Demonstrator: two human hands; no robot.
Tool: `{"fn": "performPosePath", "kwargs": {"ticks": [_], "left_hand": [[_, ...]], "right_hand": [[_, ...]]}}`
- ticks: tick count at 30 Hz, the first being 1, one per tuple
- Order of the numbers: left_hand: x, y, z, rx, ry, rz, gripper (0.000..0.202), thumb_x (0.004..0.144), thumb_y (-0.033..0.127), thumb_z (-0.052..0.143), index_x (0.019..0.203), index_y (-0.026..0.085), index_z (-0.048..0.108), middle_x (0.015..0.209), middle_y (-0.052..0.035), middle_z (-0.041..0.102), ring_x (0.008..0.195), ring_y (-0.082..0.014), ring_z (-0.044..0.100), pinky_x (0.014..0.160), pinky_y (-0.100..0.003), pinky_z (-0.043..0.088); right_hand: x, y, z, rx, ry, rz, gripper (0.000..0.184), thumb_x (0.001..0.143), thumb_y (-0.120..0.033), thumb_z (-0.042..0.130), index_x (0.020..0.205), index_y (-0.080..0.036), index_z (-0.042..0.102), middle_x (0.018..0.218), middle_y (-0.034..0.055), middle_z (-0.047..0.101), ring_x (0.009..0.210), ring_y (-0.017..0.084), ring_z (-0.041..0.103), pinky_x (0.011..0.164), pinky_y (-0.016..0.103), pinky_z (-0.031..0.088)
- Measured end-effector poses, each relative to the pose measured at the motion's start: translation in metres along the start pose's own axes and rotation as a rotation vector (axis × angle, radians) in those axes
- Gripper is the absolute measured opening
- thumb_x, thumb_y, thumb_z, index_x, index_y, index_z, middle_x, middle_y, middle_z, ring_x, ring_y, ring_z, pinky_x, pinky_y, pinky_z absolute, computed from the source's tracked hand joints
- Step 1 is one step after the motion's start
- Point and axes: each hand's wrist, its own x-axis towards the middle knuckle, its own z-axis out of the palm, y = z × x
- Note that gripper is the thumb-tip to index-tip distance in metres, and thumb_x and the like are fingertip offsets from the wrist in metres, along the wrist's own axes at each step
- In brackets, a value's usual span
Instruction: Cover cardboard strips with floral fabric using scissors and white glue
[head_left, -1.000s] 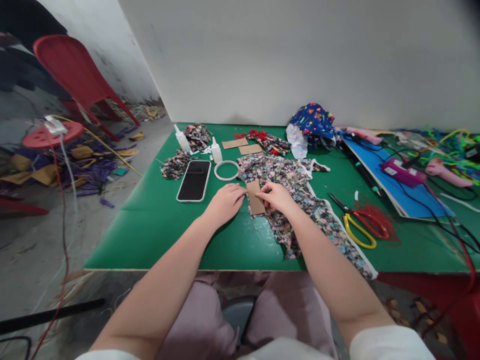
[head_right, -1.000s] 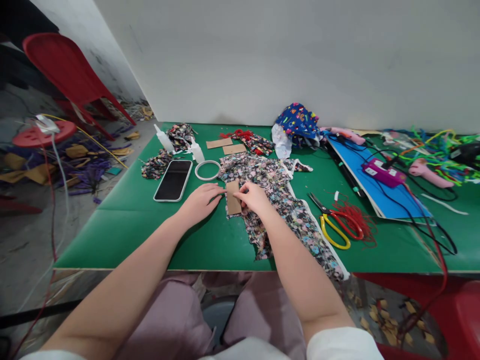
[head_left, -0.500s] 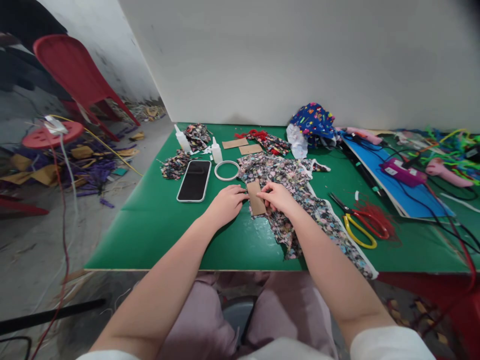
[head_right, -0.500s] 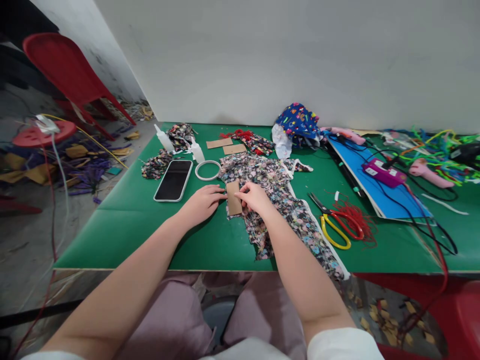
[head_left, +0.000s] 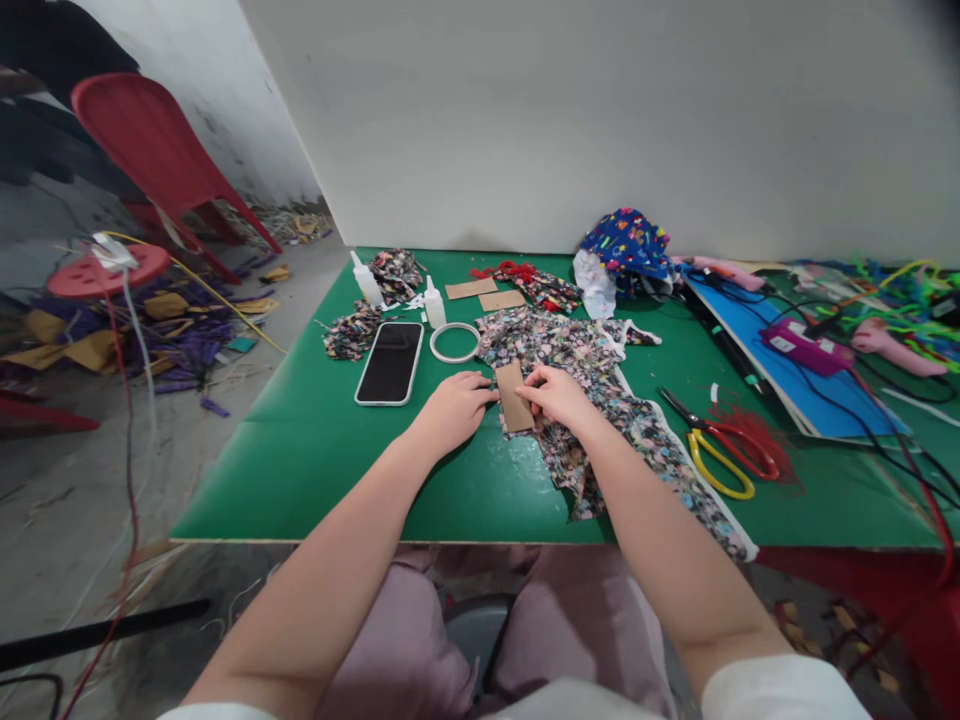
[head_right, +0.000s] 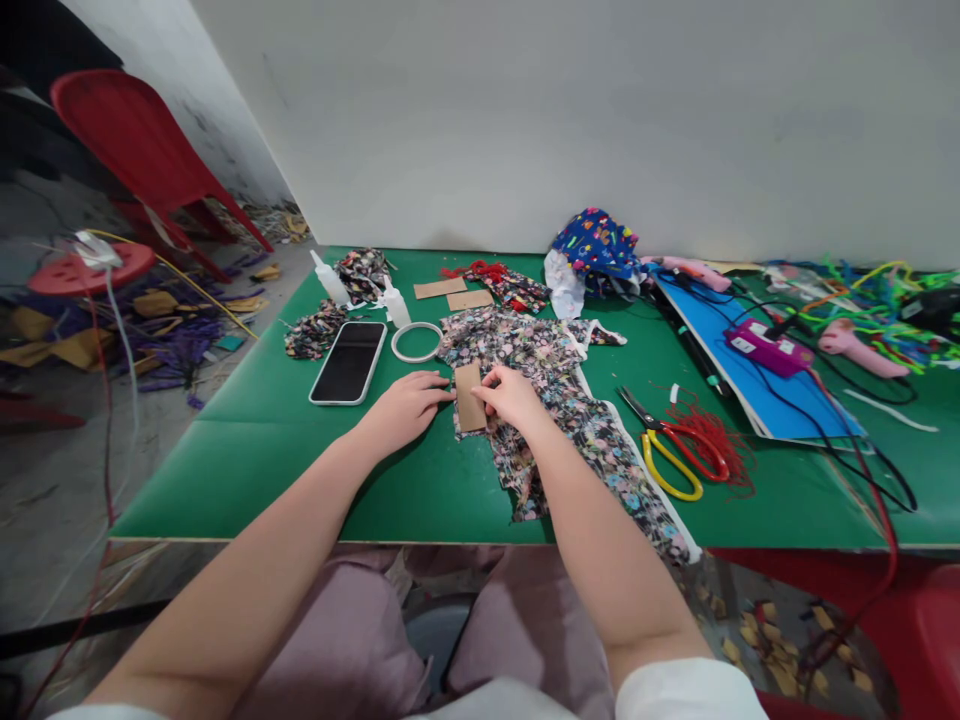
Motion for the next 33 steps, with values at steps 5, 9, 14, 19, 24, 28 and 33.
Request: {"fn": "performPosePath", "kwargs": {"ticks": [5,9,14,19,24,28,33], "left_hand": [[0.0012,0.0021,-0.0019,-0.008,-0.009,-0.017,0.037,0.076,0.005,0.039,0.101,0.017,0.064,0.109,-0.0064,0.061,0.103,-0.0203,0.052,0.093,-0.036,0.041],[0.0012,0.0038,-0.0030,-0.017,-0.020,-0.031,0.038,0.075,0.004,0.040,0.102,0.017,0.064,0.109,-0.0066,0.061,0.102,-0.0202,0.052,0.093,-0.036,0.041],[-0.0001,0.0047,-0.0031,-0.023,-0.027,-0.033,0.038,0.075,0.005,0.040,0.102,0.017,0.064,0.110,-0.0069,0.060,0.102,-0.0205,0.053,0.093,-0.036,0.042],[0.0003,0.0047,-0.0042,-0.037,-0.027,-0.038,0.038,0.075,0.005,0.040,0.103,0.018,0.063,0.110,-0.0064,0.061,0.102,-0.0200,0.053,0.093,-0.036,0.041],[0.0004,0.0046,-0.0038,-0.046,-0.025,-0.041,0.038,0.075,0.006,0.040,0.104,0.018,0.063,0.111,-0.0065,0.060,0.103,-0.0195,0.053,0.093,-0.036,0.041],[0.0003,0.0047,-0.0030,-0.046,-0.014,-0.043,0.035,0.077,0.009,0.041,0.102,0.019,0.064,0.110,-0.0062,0.061,0.101,-0.0195,0.053,0.092,-0.036,0.042],[0.0008,0.0056,-0.0038,-0.034,-0.022,-0.046,0.032,0.078,0.011,0.042,0.100,0.018,0.065,0.110,-0.0062,0.061,0.100,-0.0198,0.054,0.092,-0.035,0.042]], "right_hand": [[-0.0007,-0.0016,-0.0004,-0.045,0.007,0.015,0.016,0.072,-0.033,0.056,0.075,-0.019,0.051,0.043,-0.0048,0.054,0.032,0.007,0.043,0.034,0.017,0.031],[-0.0016,-0.0024,-0.0005,-0.067,0.022,0.016,0.016,0.072,-0.033,0.057,0.077,-0.019,0.050,0.042,-0.0053,0.053,0.033,0.007,0.043,0.035,0.016,0.031],[-0.0031,-0.0020,-0.0003,-0.072,0.018,0.008,0.014,0.073,-0.032,0.055,0.076,-0.019,0.049,0.044,-0.0051,0.054,0.032,0.006,0.042,0.035,0.016,0.031],[-0.0044,-0.0026,-0.0009,-0.061,0.012,0.001,0.013,0.074,-0.031,0.054,0.075,-0.019,0.048,0.044,-0.0053,0.054,0.031,0.006,0.042,0.034,0.016,0.032],[-0.0054,-0.0032,-0.0016,-0.056,0.014,-0.003,0.014,0.074,-0.032,0.054,0.072,-0.020,0.047,0.045,-0.0053,0.054,0.029,0.006,0.040,0.032,0.017,0.031],[-0.0057,-0.0034,-0.0013,-0.063,0.015,-0.005,0.015,0.074,-0.033,0.054,0.070,-0.020,0.048,0.045,-0.0048,0.054,0.030,0.006,0.041,0.032,0.017,0.031],[-0.0055,-0.0028,-0.0011,-0.085,0.026,-0.014,0.015,0.073,-0.032,0.055,0.068,-0.020,0.049,0.043,-0.0053,0.052,0.030,0.007,0.042,0.033,0.018,0.032]]}}
